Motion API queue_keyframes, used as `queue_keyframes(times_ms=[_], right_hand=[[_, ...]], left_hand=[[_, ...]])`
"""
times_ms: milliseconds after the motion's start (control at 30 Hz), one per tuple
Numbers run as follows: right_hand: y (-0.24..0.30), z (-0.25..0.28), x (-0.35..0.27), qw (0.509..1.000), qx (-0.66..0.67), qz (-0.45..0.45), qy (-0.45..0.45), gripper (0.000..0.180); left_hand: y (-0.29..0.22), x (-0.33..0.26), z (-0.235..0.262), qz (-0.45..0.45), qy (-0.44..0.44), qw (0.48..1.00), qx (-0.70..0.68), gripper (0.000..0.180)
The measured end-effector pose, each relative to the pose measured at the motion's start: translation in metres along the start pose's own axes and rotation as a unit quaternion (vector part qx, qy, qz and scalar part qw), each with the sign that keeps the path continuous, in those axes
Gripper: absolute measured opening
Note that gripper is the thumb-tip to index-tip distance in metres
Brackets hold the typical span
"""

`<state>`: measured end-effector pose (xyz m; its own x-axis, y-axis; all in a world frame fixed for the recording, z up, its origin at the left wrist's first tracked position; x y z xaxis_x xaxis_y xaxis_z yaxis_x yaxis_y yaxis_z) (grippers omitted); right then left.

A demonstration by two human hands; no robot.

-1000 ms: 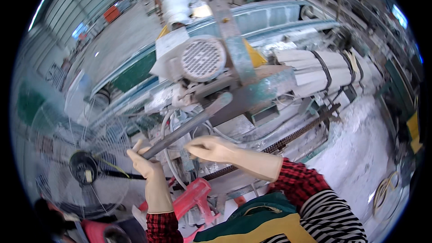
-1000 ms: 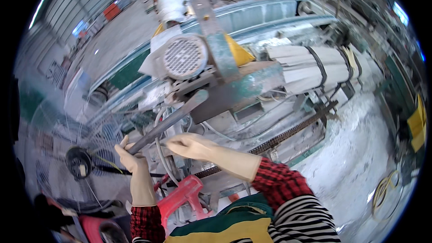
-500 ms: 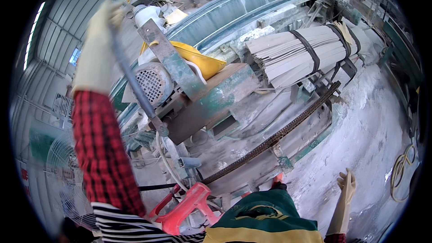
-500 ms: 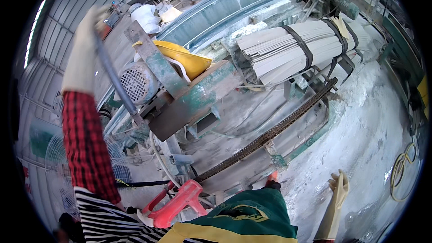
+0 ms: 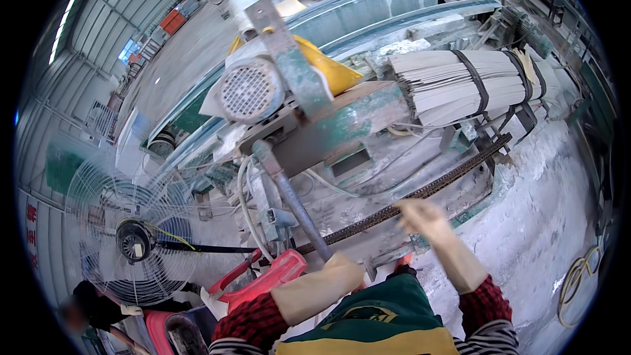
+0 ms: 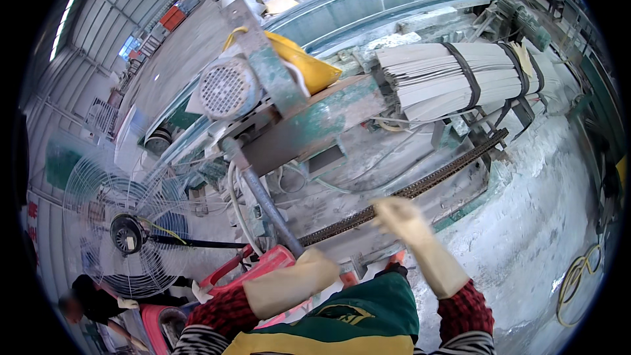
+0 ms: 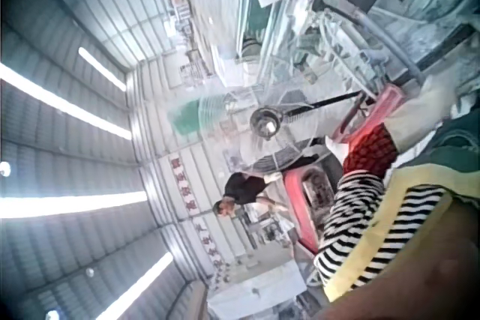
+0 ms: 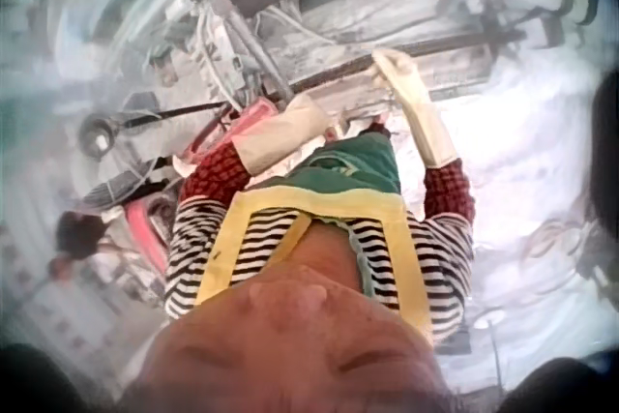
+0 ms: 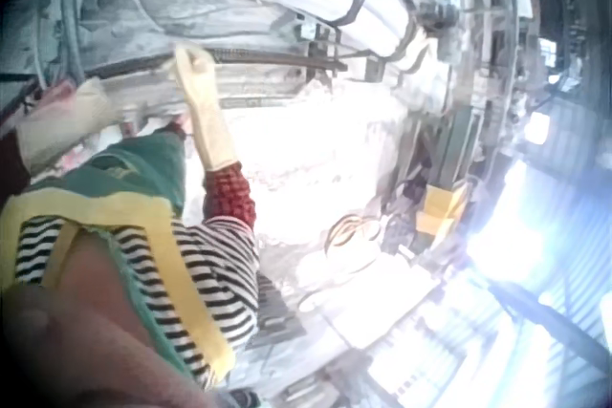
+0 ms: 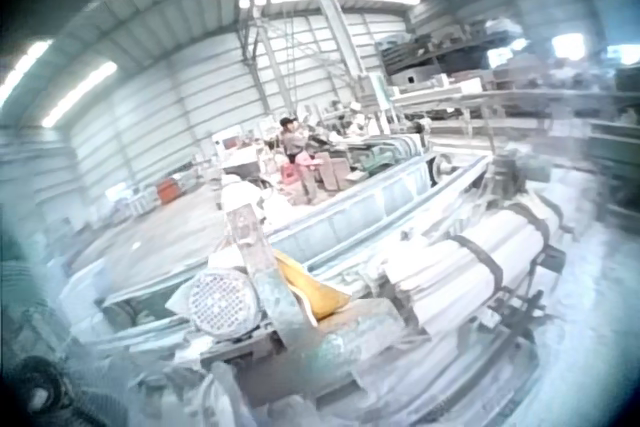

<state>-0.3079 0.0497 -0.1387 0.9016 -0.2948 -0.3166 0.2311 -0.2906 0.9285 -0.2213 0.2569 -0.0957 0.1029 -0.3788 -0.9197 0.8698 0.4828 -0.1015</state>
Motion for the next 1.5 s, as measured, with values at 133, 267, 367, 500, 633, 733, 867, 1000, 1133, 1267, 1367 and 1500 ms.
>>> queue_keyframes(times_ms=[133, 267, 367, 500, 633, 733, 867, 1000, 1133, 1267, 1367, 1500], right_hand=[[0.023, -0.182, 0.016, 0.953, -0.19, 0.097, 0.216, 0.045], [0.029, -0.284, 0.028, 0.947, -0.194, -0.039, 0.253, 0.045], [0.047, -0.314, 0.019, 0.959, -0.079, -0.019, 0.27, 0.046], [0.047, -0.353, 0.03, 0.975, 0.052, -0.035, 0.212, 0.051], [0.018, -0.362, 0.061, 0.982, 0.069, 0.017, 0.176, 0.055], [0.074, -0.334, 0.043, 0.945, -0.201, 0.052, 0.252, 0.047], [0.074, -0.247, 0.035, 0.865, -0.355, 0.273, 0.227, 0.043], [0.035, -0.068, -0.014, 0.966, -0.235, 0.093, 0.059, 0.034], [-0.058, 0.123, -0.138, 0.94, -0.042, -0.085, -0.327, 0.037], [-0.121, 0.177, -0.26, 0.826, 0.008, -0.083, -0.557, 0.038], [-0.125, 0.165, -0.256, 0.807, 0.009, -0.095, -0.583, 0.04], [-0.074, 0.135, -0.177, 0.876, 0.012, 0.006, -0.481, 0.041]], left_hand=[[0.067, -0.017, -0.083, 0.089, -0.036, 0.994, -0.05, 0.032], [0.109, -0.068, -0.122, 0.088, -0.224, 0.969, 0.052, 0.039], [0.099, -0.113, -0.12, 0.005, -0.319, 0.939, -0.127, 0.045], [0.102, -0.101, -0.168, -0.181, -0.537, 0.396, -0.723, 0.056], [0.138, -0.116, -0.122, -0.42, -0.572, 0.071, -0.701, 0.052], [0.214, -0.096, -0.146, -0.208, -0.646, 0.157, -0.718, 0.045], [0.23, -0.109, -0.103, -0.249, -0.497, -0.064, -0.829, 0.042], [0.306, -0.185, -0.024, -0.267, -0.697, -0.057, -0.663, 0.054], [0.329, -0.279, 0.148, -0.28, -0.722, 0.127, -0.62, 0.058], [0.299, -0.271, 0.314, -0.255, -0.782, 0.283, -0.492, 0.03], [0.187, -0.228, 0.404, -0.169, -0.792, 0.452, -0.375, 0.045], [0.024, -0.079, 0.379, -0.097, -0.7, 0.692, -0.146, 0.031]])
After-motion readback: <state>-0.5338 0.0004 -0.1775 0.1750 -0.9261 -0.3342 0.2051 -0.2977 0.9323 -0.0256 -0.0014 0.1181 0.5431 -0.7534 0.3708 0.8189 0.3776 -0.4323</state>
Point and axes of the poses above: each hand's wrist, its own x-axis towards the middle knuckle, its own z-axis out of the back of the hand, y = z × x, the point moved 2 cm from there along x, towards the middle knuckle, and after that the axes turned 1 degree about x, right-handed, at the moved point
